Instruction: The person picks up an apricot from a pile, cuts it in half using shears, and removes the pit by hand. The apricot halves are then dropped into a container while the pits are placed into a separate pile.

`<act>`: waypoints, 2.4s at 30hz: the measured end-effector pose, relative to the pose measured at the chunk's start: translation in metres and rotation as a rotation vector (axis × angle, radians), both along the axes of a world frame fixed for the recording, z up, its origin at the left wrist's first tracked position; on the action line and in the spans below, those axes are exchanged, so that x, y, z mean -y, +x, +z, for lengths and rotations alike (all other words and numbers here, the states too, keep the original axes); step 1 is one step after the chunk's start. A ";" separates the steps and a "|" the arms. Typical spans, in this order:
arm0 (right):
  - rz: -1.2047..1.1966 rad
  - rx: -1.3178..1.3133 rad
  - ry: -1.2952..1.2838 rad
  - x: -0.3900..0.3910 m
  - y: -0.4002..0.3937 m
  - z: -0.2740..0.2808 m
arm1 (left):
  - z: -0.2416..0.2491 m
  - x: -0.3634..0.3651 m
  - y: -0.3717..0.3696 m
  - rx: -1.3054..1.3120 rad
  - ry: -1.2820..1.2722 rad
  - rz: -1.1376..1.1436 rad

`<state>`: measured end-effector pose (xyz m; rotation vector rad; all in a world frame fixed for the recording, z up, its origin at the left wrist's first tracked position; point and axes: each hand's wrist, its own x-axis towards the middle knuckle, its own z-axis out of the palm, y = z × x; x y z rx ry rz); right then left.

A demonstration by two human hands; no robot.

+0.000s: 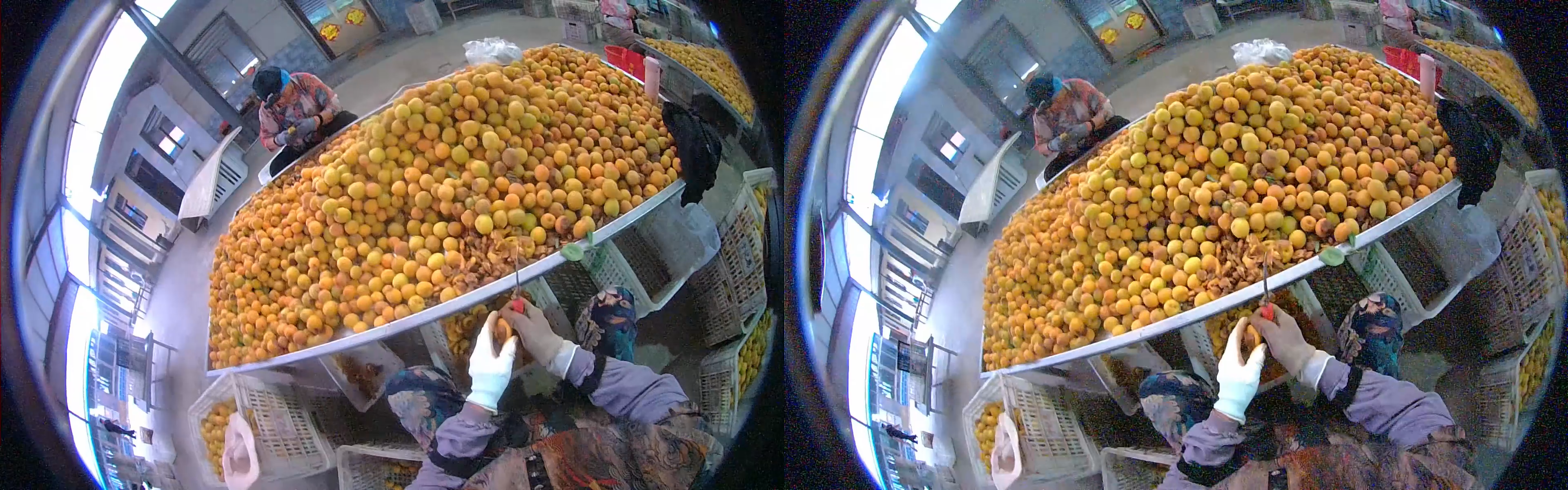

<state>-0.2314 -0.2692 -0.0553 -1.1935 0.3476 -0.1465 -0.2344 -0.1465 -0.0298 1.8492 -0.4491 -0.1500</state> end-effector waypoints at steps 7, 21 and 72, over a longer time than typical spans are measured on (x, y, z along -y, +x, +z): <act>-0.039 -0.008 -0.173 -0.003 -0.003 0.001 | -0.018 -0.004 0.003 -0.058 -0.172 0.052; 0.082 0.358 0.328 0.019 -0.019 0.088 | 0.012 -0.013 -0.022 -0.509 -0.369 -0.198; 0.008 0.064 0.762 0.031 -0.002 0.002 | -0.003 0.000 -0.029 -0.126 -0.048 -0.114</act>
